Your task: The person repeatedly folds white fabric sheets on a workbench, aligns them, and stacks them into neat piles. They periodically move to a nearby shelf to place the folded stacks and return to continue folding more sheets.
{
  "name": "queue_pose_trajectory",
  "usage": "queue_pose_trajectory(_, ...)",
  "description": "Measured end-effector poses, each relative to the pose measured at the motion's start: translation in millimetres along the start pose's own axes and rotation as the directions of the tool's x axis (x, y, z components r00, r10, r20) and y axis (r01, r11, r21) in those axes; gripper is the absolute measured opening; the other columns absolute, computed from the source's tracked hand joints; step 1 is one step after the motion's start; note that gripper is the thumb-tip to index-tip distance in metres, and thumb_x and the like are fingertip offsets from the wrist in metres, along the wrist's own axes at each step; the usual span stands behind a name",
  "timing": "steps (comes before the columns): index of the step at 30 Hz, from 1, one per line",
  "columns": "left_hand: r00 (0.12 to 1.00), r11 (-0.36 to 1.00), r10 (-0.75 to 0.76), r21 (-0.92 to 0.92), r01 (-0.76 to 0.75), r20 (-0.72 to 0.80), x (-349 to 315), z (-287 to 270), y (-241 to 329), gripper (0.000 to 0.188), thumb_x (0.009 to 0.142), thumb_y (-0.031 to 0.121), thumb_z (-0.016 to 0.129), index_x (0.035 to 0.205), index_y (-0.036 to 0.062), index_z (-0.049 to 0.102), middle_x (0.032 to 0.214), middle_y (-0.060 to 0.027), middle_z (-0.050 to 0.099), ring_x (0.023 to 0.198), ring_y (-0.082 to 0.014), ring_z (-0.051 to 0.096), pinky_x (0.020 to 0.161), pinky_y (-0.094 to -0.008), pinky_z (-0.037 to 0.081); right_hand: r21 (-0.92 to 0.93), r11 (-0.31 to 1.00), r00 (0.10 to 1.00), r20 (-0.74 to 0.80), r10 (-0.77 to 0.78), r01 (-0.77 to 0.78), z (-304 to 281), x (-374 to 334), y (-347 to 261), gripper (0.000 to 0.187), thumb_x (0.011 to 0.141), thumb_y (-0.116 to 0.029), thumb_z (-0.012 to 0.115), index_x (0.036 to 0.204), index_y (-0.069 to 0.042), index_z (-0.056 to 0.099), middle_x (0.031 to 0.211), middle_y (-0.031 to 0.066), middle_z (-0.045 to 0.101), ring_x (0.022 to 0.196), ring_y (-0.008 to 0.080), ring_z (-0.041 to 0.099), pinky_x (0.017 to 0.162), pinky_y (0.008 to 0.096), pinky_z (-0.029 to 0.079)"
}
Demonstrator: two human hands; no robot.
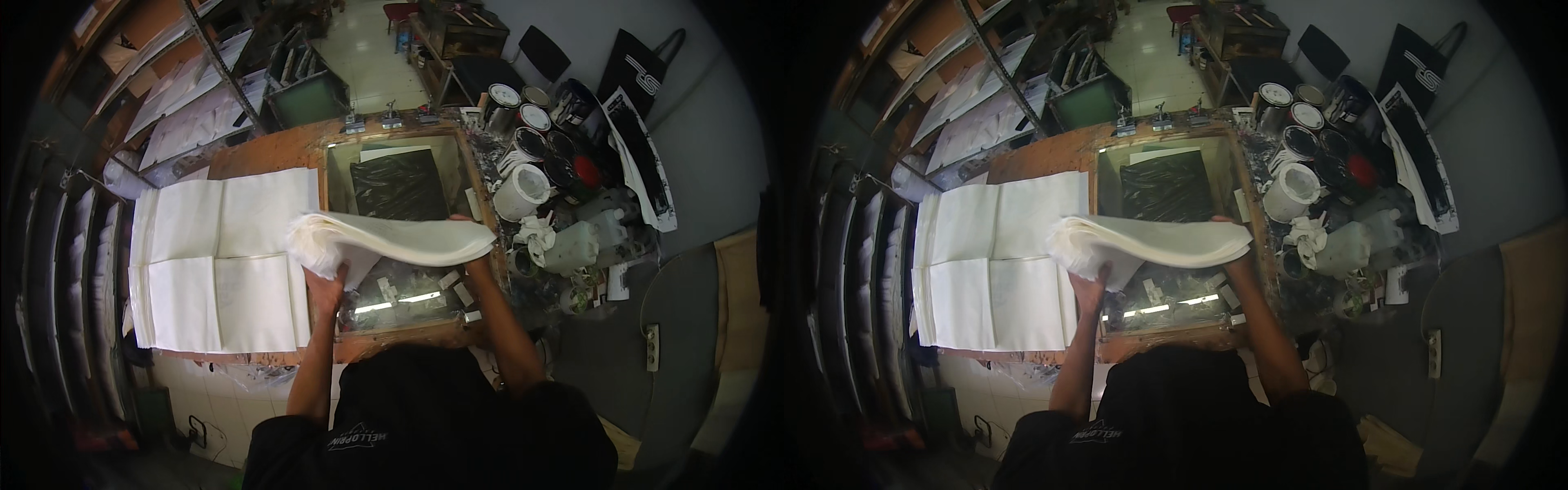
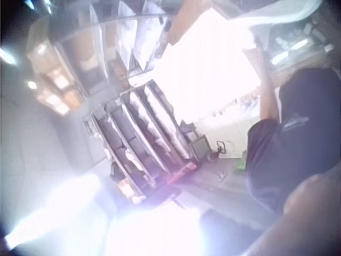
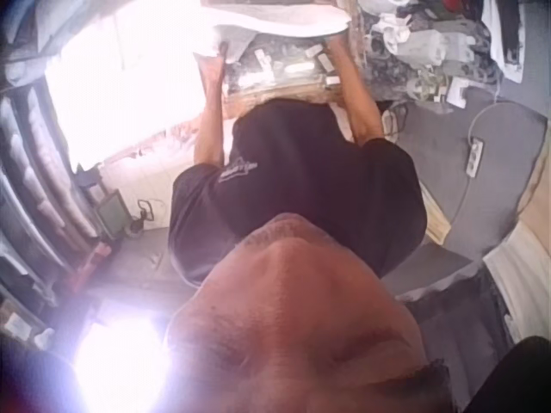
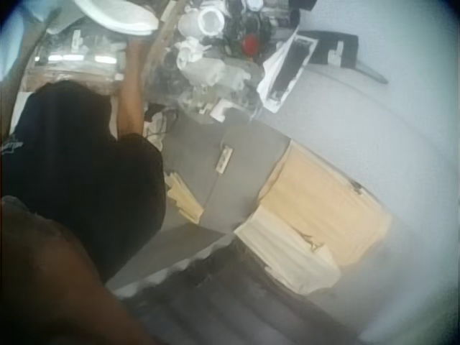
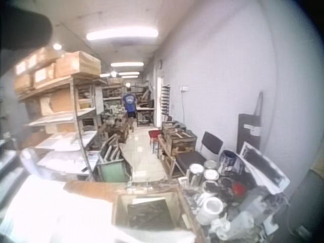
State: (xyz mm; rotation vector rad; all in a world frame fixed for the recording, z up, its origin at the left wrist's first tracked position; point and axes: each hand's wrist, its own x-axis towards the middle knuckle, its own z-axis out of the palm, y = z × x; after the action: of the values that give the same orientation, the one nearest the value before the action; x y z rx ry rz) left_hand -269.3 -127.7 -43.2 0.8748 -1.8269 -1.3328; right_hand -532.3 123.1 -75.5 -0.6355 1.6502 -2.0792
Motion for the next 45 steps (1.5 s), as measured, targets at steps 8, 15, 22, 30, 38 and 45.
queue_pose_trajectory(8,0.995,0.992,-0.102,-0.071,0.102,0.012,-32,-16,21,0.063,0.079,0.013,0.078,0.132,-0.0067,0.052,0.127,-0.0207,0.061,0.12,-0.031,0.058,0.104,-0.0419,0.045,-0.132,0.991,0.969,-0.243,-0.035,0.002,34,-41,-51,0.03,0.096,-0.008,0.063,0.124,-0.001,0.07,0.11,0.0139,0.074,0.096,0.0202,0.072,0.085,0.0333,0.058)
queue_pose_trajectory(15,0.995,0.993,-0.06,-0.095,0.067,0.08,0,-14,4,0.06,0.08,0.009,0.076,0.133,-0.0071,0.052,0.123,-0.0195,0.065,0.116,-0.0328,0.062,0.104,-0.0395,0.047,-0.364,0.917,0.986,0.031,-0.164,0.164,27,-13,-45,0.026,0.091,-0.011,0.066,0.112,0.001,0.075,0.106,0.0111,0.076,0.095,0.0194,0.072,0.085,0.034,0.057)
queue_pose_trajectory(22,0.814,0.813,-0.497,-0.167,0.558,0.3,13,-46,37,0.073,0.076,0.013,0.084,0.136,-0.0075,0.048,0.126,-0.023,0.063,0.108,-0.0308,0.067,0.09,-0.0401,0.059,-0.388,0.821,0.899,-0.047,0.435,-0.418,-8,5,-65,0.036,0.085,-0.007,0.077,0.118,0.004,0.066,0.107,0.0159,0.074,0.085,0.0193,0.072,0.073,0.0329,0.058)
queue_pose_trajectory(30,0.934,0.868,-0.342,0.415,0.272,0.102,-5,-11,-14,0.099,0.073,0.015,0.088,0.153,0.0014,0.032,0.131,-0.0238,0.062,0.119,-0.0339,0.063,0.1,-0.0401,0.053,-0.809,0.483,0.938,-0.333,0.092,-0.334,8,-11,17,0.038,0.098,-0.028,0.061,0.122,0.001,0.063,0.12,0.0246,0.068,0.114,0.0409,0.064,0.098,0.0465,0.049)
queue_pose_trajectory(38,0.955,0.919,-0.236,0.361,0.16,0.178,8,-18,-56,0.085,0.083,0.011,0.076,0.153,-0.0007,0.03,0.132,-0.0273,0.061,0.119,-0.0384,0.063,0.101,-0.0447,0.052,-0.871,0.266,0.911,-0.401,0.099,-0.412,21,3,5,0.04,0.094,-0.034,0.065,0.119,-0.003,0.066,0.113,0.0244,0.07,0.109,0.041,0.067,0.094,0.0491,0.051)
queue_pose_trajectory(45,0.998,0.935,0.027,0.352,-0.042,0.049,-6,-3,-22,0.091,0.086,0.007,0.064,0.155,-0.0142,0.009,0.154,-0.0387,0.031,0.143,-0.046,0.037,0.119,-0.0466,0.031,-0.642,0.756,0.95,-0.297,-0.094,-0.126,56,-5,-17,0.04,0.097,-0.03,0.065,0.117,0.004,0.067,0.102,0.0262,0.071,0.096,0.0407,0.069,0.09,0.0432,0.051)
